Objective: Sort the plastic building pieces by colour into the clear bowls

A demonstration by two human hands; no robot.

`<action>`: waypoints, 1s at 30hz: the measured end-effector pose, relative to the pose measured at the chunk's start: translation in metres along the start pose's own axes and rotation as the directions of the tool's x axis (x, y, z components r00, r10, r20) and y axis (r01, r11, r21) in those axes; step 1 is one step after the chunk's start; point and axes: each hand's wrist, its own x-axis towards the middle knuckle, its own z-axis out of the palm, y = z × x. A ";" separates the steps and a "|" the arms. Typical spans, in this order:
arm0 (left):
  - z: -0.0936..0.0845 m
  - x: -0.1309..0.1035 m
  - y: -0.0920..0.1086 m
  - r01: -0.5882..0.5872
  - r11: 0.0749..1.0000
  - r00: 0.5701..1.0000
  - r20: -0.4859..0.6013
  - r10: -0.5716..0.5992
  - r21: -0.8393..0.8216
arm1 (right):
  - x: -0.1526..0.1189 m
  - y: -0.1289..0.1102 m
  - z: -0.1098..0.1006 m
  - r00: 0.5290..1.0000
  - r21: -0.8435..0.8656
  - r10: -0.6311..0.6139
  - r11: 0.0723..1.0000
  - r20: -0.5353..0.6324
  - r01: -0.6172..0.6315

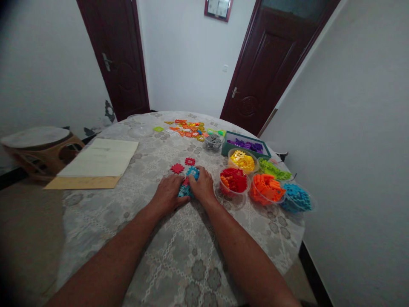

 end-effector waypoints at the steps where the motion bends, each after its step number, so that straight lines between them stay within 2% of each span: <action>1: 0.000 0.000 0.000 0.000 1.000 1.000 0.005 0.000 -0.018 | -0.004 -0.001 -0.001 1.000 0.107 -0.002 0.994 0.004 0.002; 4: -0.002 0.003 0.000 -0.008 0.997 1.000 0.020 0.009 -0.082 | -0.019 -0.009 -0.001 1.000 0.293 -0.026 0.956 0.011 0.022; 8: -0.002 0.005 -0.003 -0.040 0.988 0.999 -0.004 0.040 -0.151 | -0.037 -0.019 0.000 0.995 0.301 -0.104 0.948 0.005 0.098; 11: 0.003 0.006 -0.007 -0.059 0.979 0.998 -0.040 0.053 -0.193 | -0.040 -0.020 -0.001 0.987 0.308 -0.158 0.939 0.003 0.150; 14: 0.009 0.007 -0.009 -0.107 0.960 0.993 -0.073 0.091 -0.259 | -0.038 -0.018 -0.001 0.991 0.346 -0.136 0.929 -0.011 0.131; 18: 0.016 0.010 0.001 -0.148 0.906 0.986 -0.135 0.102 -0.396 | -0.034 -0.011 0.001 0.997 0.459 -0.025 0.887 -0.077 0.058; 24: 0.022 0.023 0.025 -0.049 0.833 0.993 -0.117 -0.019 -0.551 | -0.025 0.000 0.005 0.980 0.615 0.102 0.788 -0.172 0.026; 28: 0.022 0.034 0.033 0.047 0.787 0.983 -0.110 -0.145 -0.615 | -0.020 0.002 0.007 0.971 0.704 0.147 0.710 -0.191 0.032; 30: 0.020 0.040 0.036 0.091 0.737 0.981 -0.068 -0.182 -0.670 | -0.018 0.002 0.006 0.966 0.736 0.167 0.677 -0.198 0.034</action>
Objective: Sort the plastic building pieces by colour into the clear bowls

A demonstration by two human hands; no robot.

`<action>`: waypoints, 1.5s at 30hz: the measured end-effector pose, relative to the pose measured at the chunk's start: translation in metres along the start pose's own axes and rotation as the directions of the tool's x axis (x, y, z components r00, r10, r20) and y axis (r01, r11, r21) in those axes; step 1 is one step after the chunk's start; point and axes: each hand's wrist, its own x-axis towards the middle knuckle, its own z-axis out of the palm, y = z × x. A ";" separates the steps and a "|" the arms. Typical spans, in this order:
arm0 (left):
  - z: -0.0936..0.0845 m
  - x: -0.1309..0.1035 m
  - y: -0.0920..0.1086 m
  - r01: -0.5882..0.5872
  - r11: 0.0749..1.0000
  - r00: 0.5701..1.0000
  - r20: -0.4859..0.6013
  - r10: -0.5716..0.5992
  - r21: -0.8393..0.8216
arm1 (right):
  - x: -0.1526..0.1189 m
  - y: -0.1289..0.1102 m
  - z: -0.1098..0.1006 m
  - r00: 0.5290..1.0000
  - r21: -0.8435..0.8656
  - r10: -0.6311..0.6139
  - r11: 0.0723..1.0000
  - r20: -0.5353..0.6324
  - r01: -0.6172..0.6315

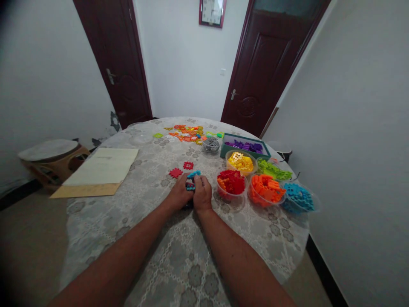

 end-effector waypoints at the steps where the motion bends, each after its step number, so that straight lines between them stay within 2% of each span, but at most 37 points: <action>1: 0.000 0.003 0.002 0.029 0.999 0.999 0.025 -0.028 -0.044 | 0.001 0.000 0.000 1.000 0.017 0.005 1.000 -0.008 -0.005; 4: 0.001 0.009 0.011 0.102 0.980 0.992 0.095 -0.087 -0.170 | 0.003 -0.001 -0.001 1.000 0.036 0.015 0.999 -0.028 -0.014; 8: 0.002 0.007 0.019 0.115 0.961 0.993 0.037 -0.109 -0.253 | 0.007 0.001 -0.002 0.998 -0.023 0.015 1.000 -0.060 -0.016; 11: -0.001 0.002 0.022 0.118 0.960 0.993 0.027 -0.115 -0.256 | 0.008 0.003 -0.002 0.997 -0.080 0.012 0.997 -0.073 -0.018; 16: -0.008 -0.001 0.023 0.096 0.972 0.992 0.097 -0.077 -0.212 | 0.008 0.003 -0.002 0.995 -0.141 -0.029 0.990 -0.091 0.016; 20: -0.008 -0.001 0.022 0.101 0.979 0.993 0.079 -0.088 -0.178 | 0.008 0.001 -0.004 0.997 -0.174 -0.060 0.983 -0.043 0.052; 25: -0.007 0.000 0.018 0.120 0.980 0.991 0.078 -0.109 -0.159 | 0.008 0.003 -0.006 0.995 -0.227 -0.080 0.972 -0.061 0.064; 28: -0.003 0.000 0.015 0.107 0.982 0.994 0.018 -0.106 -0.156 | 0.008 0.002 -0.006 0.993 -0.230 -0.096 0.970 -0.064 0.078; 31: 0.001 0.000 0.012 0.135 0.976 0.982 -0.105 -0.155 -0.173 | 0.007 0.000 -0.004 0.993 -0.209 -0.093 0.975 -0.072 0.076; 33: 0.003 0.000 0.012 0.157 0.961 0.971 -0.141 -0.192 -0.227 | 0.005 -0.001 -0.003 0.994 -0.187 -0.080 0.980 -0.081 0.063; 36: 0.000 0.000 0.013 0.160 0.948 0.975 -0.104 -0.195 -0.276 | 0.004 -0.002 -0.003 0.995 -0.162 -0.048 0.986 -0.085 0.033; 41: -0.009 0.000 0.017 0.117 0.982 0.991 -0.050 -0.125 -0.149 | 0.004 -0.004 -0.004 0.997 -0.129 -0.027 0.992 -0.073 0.017; 43: -0.010 0.000 0.017 0.180 0.950 0.981 -0.023 -0.192 -0.255 | 0.006 -0.002 -0.005 0.997 -0.093 0.003 0.996 -0.082 -0.011; 45: -0.011 0.001 0.016 0.292 0.845 0.952 0.056 -0.300 -0.447 | 0.009 0.001 -0.006 0.994 -0.043 0.051 0.998 -0.099 -0.056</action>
